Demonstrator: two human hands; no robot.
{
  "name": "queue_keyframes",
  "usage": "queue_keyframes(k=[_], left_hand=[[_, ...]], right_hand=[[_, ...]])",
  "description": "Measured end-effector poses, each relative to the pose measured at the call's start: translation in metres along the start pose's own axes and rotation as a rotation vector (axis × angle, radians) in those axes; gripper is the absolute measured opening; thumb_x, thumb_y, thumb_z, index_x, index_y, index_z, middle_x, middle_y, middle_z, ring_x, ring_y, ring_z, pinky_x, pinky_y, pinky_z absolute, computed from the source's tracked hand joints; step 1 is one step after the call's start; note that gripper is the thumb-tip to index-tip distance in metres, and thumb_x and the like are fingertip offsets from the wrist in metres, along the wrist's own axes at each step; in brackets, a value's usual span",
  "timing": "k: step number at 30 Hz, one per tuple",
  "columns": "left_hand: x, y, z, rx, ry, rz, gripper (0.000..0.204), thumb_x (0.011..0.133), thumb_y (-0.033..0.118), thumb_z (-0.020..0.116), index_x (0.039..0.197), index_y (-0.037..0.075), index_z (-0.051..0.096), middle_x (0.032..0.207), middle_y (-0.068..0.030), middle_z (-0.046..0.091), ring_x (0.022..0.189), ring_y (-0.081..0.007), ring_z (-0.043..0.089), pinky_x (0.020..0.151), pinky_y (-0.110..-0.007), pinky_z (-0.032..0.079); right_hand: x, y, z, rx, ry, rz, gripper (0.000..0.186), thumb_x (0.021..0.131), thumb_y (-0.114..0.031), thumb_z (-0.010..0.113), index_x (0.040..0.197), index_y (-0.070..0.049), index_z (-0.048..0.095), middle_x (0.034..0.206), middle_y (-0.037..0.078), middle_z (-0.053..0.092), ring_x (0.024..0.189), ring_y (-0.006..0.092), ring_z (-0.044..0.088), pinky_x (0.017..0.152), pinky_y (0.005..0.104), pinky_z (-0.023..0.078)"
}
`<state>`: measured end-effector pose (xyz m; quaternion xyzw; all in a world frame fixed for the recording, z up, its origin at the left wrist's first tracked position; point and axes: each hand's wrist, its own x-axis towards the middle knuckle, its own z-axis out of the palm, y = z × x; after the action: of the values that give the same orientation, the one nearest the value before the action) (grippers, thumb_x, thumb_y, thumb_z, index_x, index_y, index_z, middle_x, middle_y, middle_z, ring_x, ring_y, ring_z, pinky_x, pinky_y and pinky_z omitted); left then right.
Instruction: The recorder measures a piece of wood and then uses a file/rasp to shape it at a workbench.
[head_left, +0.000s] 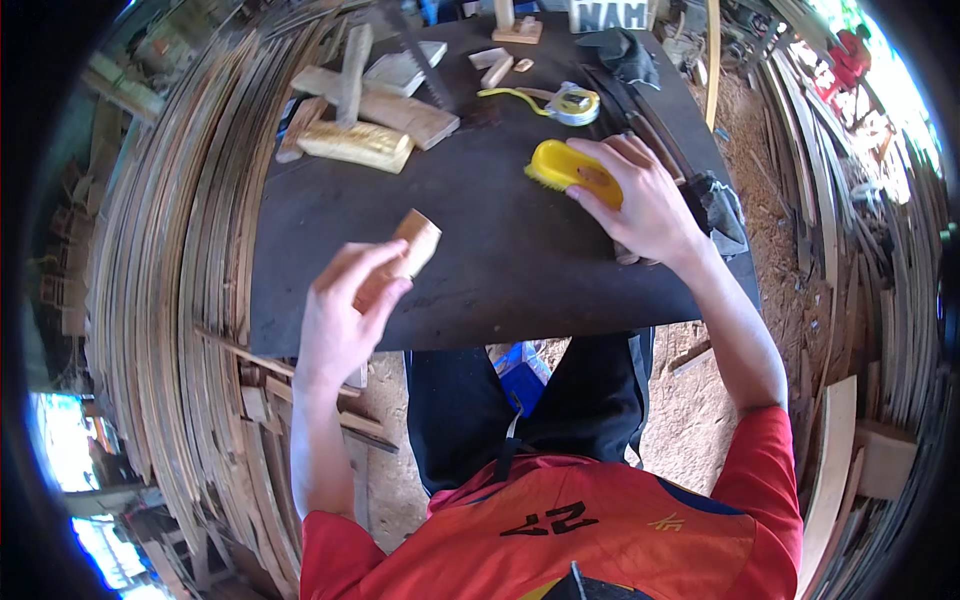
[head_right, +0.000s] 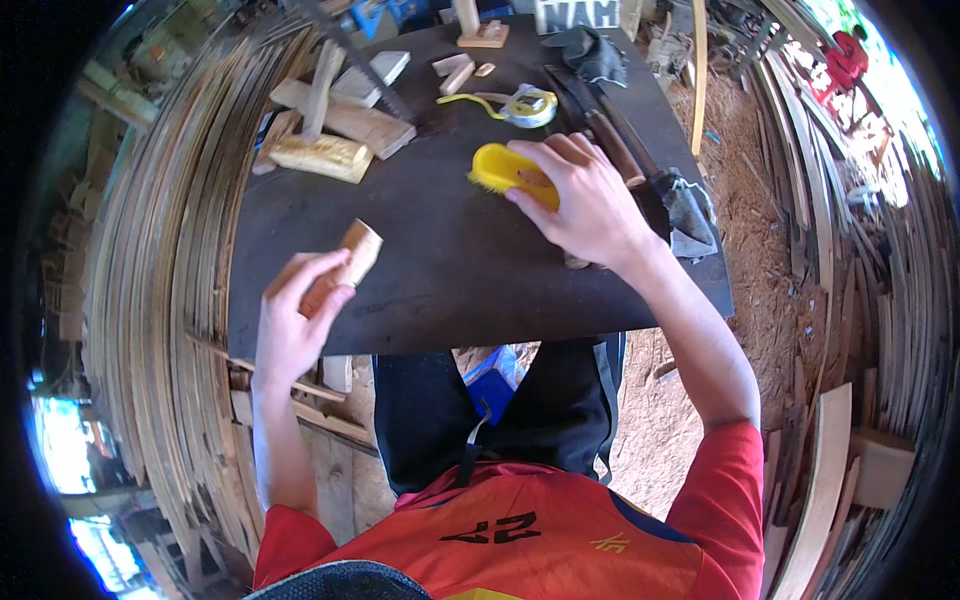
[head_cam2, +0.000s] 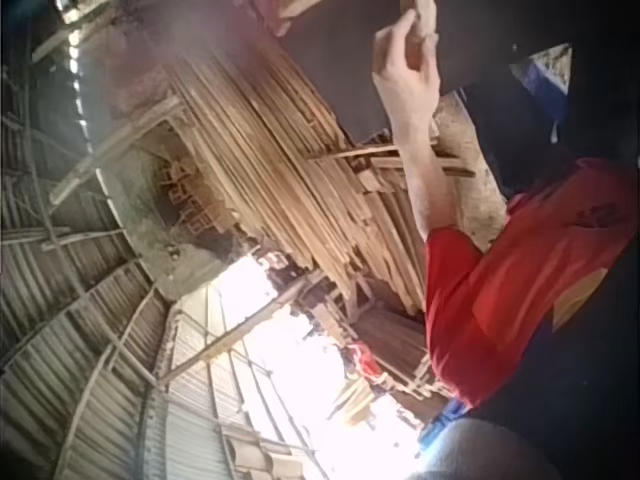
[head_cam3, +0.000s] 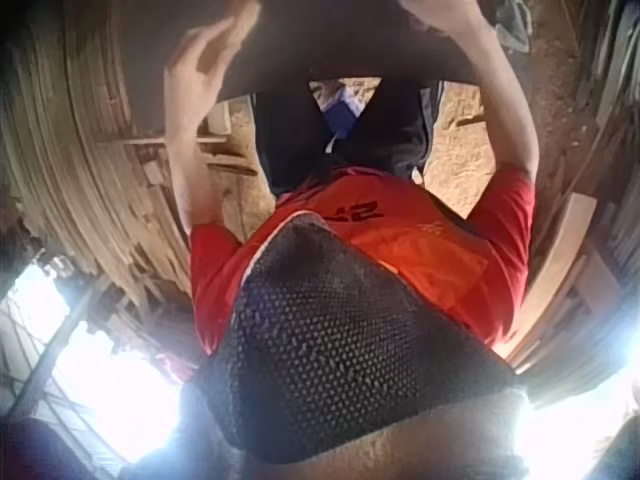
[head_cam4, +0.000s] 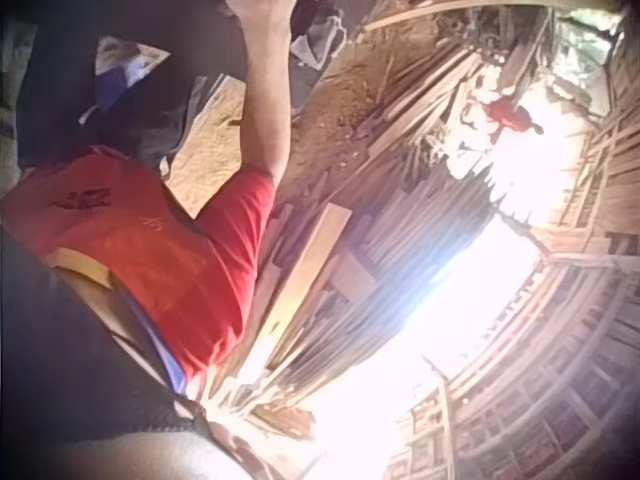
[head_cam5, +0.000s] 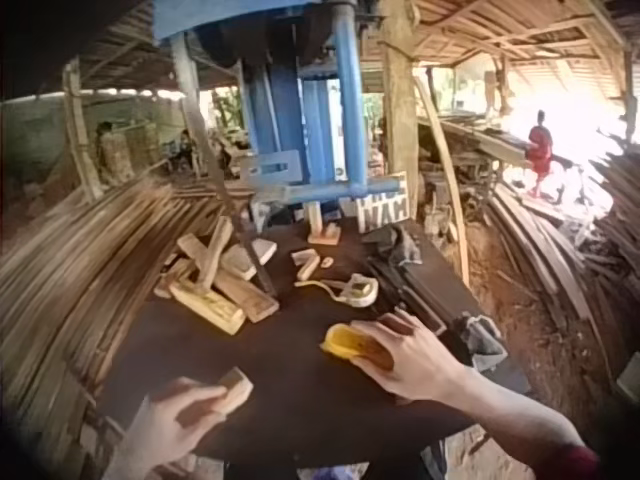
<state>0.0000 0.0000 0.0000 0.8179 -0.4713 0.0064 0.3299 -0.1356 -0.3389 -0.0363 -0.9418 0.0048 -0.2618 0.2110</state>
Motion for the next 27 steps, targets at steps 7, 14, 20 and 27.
queue_keyframes(k=[7, 14, 20, 27], left_hand=[[0.043, 0.009, 0.06, -0.028, -0.106, 0.103, 0.036, 0.09, 0.007, 0.078, 0.125, 0.007, 0.071, 0.116, -0.0128, 0.072, 0.103, -0.0313, 0.073, 0.087, -0.038, 0.058], [0.094, 0.007, 0.071, 0.127, -0.242, 0.23, 0.034, 0.091, 0.009, 0.078, 0.124, 0.01, 0.071, 0.122, -0.0097, 0.07, 0.104, -0.0313, 0.074, 0.086, -0.039, 0.061], [0.09, 0.001, 0.085, 0.099, -0.143, 0.304, 0.035, 0.093, 0.006, 0.073, 0.127, 0.01, 0.067, 0.122, -0.0113, 0.07, 0.108, -0.0347, 0.069, 0.093, -0.042, 0.056], [0.071, 0.007, 0.083, 0.15, -0.122, 0.364, 0.035, 0.095, 0.008, 0.069, 0.13, 0.012, 0.063, 0.123, -0.01, 0.067, 0.114, -0.0334, 0.066, 0.099, -0.046, 0.052]], right_hand=[[-0.017, 0.029, -0.013, 0.079, 0.076, -0.011, 0.042, 0.09, -0.025, 0.078, 0.124, -0.005, 0.066, 0.102, 0.015, 0.067, 0.101, 0.0359, 0.062, 0.095, 0.0436, 0.05], [0.005, 0.04, -0.01, 0.099, 0.101, 0.034, 0.041, 0.09, -0.027, 0.079, 0.122, -0.004, 0.067, 0.109, 0.018, 0.072, 0.101, 0.035, 0.067, 0.096, 0.0429, 0.052], [0.037, 0.061, -0.032, 0.05, 0.22, 0.039, 0.04, 0.09, -0.03, 0.078, 0.12, -0.005, 0.068, 0.11, 0.016, 0.073, 0.11, 0.0356, 0.068, 0.102, 0.0437, 0.051], [0.049, 0.051, -0.008, 0.01, -0.002, 0.056, 0.042, 0.088, -0.029, 0.078, 0.123, -0.009, 0.066, 0.115, 0.015, 0.072, 0.111, 0.0361, 0.068, 0.101, 0.0447, 0.053]])
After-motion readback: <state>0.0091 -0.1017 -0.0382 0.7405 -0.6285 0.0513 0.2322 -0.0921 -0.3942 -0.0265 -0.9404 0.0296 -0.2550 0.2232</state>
